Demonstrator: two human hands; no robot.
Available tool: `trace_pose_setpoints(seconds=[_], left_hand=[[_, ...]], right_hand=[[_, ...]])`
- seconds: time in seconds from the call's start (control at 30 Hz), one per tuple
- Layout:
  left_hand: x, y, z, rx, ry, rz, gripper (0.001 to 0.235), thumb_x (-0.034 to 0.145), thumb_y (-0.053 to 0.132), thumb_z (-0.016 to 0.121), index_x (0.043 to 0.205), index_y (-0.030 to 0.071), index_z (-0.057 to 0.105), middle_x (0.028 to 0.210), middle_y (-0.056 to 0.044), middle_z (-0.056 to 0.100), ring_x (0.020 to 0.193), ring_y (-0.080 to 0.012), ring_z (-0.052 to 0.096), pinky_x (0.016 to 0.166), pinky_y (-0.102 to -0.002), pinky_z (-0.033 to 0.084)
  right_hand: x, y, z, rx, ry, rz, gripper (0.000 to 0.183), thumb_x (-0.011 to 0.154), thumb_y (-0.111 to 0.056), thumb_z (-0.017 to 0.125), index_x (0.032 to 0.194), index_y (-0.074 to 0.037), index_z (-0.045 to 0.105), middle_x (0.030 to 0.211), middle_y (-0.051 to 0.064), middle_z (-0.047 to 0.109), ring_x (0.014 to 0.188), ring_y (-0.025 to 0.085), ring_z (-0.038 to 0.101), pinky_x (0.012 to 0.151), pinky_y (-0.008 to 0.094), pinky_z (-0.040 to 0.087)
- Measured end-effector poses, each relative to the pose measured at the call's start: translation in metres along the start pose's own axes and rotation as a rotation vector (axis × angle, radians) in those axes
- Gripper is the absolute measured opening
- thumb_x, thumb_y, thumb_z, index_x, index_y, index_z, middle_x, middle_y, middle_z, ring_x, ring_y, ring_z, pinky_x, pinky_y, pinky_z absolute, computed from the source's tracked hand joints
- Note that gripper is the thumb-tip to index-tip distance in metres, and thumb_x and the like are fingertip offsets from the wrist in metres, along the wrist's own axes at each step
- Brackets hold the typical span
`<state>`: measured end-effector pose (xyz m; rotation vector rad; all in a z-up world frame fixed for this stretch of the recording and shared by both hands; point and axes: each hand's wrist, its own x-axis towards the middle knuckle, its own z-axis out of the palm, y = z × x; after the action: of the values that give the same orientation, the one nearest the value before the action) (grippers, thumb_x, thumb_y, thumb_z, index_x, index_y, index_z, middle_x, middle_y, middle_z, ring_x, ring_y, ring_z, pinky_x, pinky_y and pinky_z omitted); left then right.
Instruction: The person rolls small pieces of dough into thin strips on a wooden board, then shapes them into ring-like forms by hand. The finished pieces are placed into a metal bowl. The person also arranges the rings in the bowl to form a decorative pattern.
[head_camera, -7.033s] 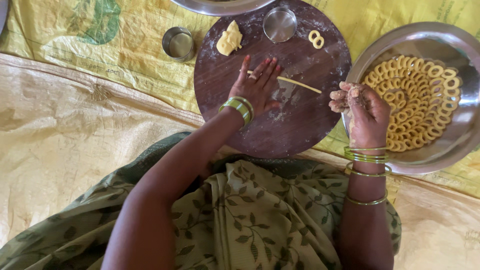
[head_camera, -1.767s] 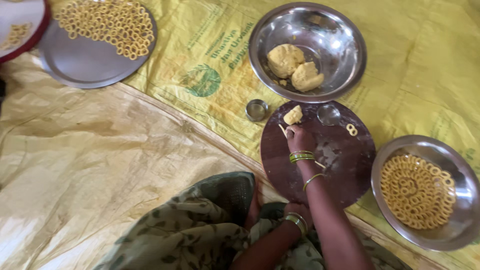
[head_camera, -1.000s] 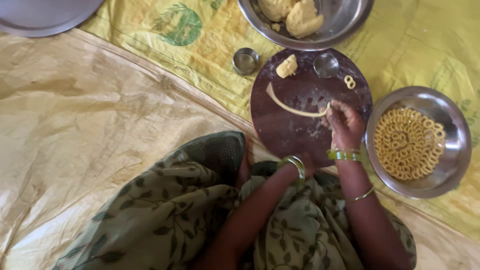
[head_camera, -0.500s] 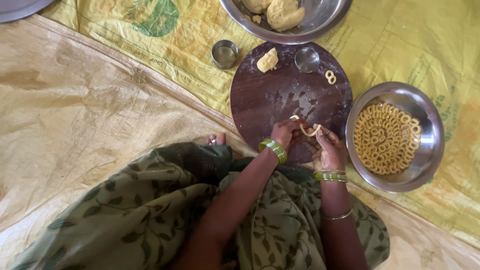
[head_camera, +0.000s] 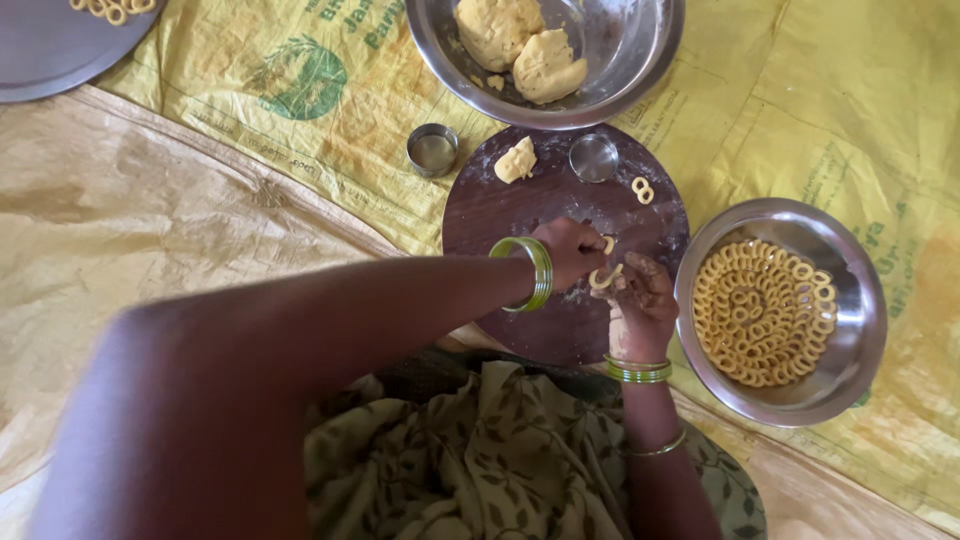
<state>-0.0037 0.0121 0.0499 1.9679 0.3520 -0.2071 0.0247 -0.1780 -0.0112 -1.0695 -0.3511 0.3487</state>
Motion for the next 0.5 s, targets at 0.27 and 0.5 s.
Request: trace_pose_setpoints(seconds=[0.27, 0.5], left_hand=[[-0.018, 0.014, -0.015, 0.078, -0.097, -0.167, 0.016, 0.088, 0.024, 0.071, 0.1, 0.013, 0.076, 0.098, -0.006, 0.077, 0.082, -0.0208, 0.077, 0.073, -0.039, 0.062], [-0.017, -0.025, 0.014, -0.151, 0.127, -0.061, 0.023, 0.088, 0.023, 0.073, 0.108, 0.011, 0.075, 0.096, -0.01, 0.078, 0.082, -0.0185, 0.075, 0.077, -0.037, 0.059]], right_hand=[[-0.021, 0.006, -0.009, 0.16, -0.103, 0.089, 0.024, 0.1, 0.002, 0.067, 0.123, 0.007, 0.065, 0.11, 0.016, 0.073, 0.097, 0.026, 0.072, 0.088, 0.041, 0.06], [-0.027, 0.01, -0.025, 0.155, -0.023, 0.199, 0.023, 0.102, -0.003, 0.064, 0.123, 0.007, 0.066, 0.109, 0.017, 0.074, 0.091, 0.026, 0.074, 0.084, 0.041, 0.062]])
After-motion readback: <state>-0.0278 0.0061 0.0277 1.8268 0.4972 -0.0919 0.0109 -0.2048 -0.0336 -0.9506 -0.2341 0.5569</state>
